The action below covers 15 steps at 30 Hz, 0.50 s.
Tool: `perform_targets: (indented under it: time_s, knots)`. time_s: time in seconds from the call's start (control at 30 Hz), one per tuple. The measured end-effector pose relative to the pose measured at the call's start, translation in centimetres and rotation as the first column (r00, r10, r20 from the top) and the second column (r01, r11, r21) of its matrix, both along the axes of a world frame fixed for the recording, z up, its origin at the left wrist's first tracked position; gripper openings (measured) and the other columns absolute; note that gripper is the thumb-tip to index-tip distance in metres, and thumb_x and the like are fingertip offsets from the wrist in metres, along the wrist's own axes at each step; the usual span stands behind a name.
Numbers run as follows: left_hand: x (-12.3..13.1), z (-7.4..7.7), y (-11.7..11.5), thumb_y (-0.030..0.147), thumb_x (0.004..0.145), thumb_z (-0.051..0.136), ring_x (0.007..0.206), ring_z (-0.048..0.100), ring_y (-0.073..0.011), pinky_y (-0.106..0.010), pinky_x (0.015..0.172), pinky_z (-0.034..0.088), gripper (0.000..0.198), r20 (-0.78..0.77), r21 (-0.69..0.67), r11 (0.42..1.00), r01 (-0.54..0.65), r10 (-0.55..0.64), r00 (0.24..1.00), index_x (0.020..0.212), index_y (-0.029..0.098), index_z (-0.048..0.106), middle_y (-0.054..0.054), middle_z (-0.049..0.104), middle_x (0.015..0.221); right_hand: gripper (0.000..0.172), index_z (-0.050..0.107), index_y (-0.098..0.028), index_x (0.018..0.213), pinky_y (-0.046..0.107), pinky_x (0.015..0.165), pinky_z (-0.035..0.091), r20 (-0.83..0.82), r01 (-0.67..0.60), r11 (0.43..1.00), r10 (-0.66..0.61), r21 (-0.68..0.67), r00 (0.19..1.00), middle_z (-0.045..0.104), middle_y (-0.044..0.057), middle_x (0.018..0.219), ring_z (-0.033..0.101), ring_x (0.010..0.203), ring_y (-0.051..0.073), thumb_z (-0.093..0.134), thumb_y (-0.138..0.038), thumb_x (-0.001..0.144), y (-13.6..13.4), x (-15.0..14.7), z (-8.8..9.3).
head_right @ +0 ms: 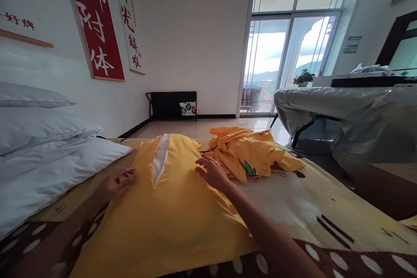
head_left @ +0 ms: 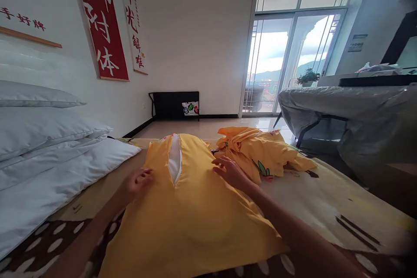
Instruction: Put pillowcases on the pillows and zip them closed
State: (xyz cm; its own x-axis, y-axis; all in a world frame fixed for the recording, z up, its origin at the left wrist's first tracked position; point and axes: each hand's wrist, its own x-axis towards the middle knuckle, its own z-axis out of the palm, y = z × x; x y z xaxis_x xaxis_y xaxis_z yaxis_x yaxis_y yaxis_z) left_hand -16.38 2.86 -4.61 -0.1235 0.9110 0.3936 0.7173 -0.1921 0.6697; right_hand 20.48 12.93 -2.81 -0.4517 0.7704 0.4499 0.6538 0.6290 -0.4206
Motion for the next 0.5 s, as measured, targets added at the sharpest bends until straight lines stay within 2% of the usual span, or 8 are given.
perform_targets:
  time_s: [0.07, 0.2, 0.3, 0.5]
  knots:
    - [1.7, -0.1, 0.5, 0.052, 0.072, 0.057, 0.083, 0.056, -0.0191, -0.027, 0.069, 0.042, 0.040, -0.026, -0.024, 0.997, 0.073, -0.074, 0.997, 0.093, 0.019, 0.065, -0.005, 0.063, 0.092, 0.019, 0.067, -0.020, 0.096, 0.024, 0.075, 0.040, 0.005, -0.118, 0.993, 0.118, -0.021, 0.993, 0.065, 0.005, 0.093, 0.057, 0.083, 0.015, 0.055, -0.027, 0.083, -0.7, -1.8, 0.7]
    - [3.4, -0.5, 1.2, 0.045, 0.076, 0.055, 0.075, 0.052, -0.0175, -0.029, 0.070, 0.040, 0.027, -0.062, -0.020, 0.992, 0.125, -0.126, 0.990, 0.072, 0.018, 0.057, -0.002, 0.058, 0.076, 0.008, 0.066, -0.017, 0.078, 0.023, 0.072, 0.038, 0.103, -0.040, 0.997, 0.046, -0.060, 0.994, 0.065, 0.004, 0.082, 0.056, 0.080, 0.015, 0.058, -0.015, 0.077, -0.8, -4.1, 1.1]
    - [3.3, -0.4, 1.3, 0.044, 0.078, 0.052, 0.075, 0.049, -0.0177, -0.029, 0.071, 0.038, 0.027, -0.098, -0.020, 0.987, 0.157, -0.158, 0.983, 0.068, 0.019, 0.053, -0.001, 0.055, 0.074, 0.010, 0.064, -0.016, 0.074, 0.023, 0.073, 0.036, 0.130, -0.042, 0.998, 0.048, -0.051, 0.990, 0.065, 0.005, 0.081, 0.055, 0.081, 0.015, 0.056, -0.011, 0.076, -0.6, -4.3, 0.9]
    - [3.1, -0.9, 1.7, 0.045, 0.081, 0.047, 0.075, 0.047, -0.0186, -0.031, 0.071, 0.037, 0.029, -0.112, -0.025, 0.988, 0.150, -0.151, 0.982, 0.069, 0.019, 0.048, -0.002, 0.053, 0.075, 0.009, 0.063, -0.016, 0.078, 0.023, 0.074, 0.036, 0.153, -0.022, 0.998, 0.031, -0.059, 0.988, 0.065, 0.006, 0.085, 0.054, 0.083, 0.016, 0.054, -0.014, 0.079, -0.6, -4.2, 0.3]
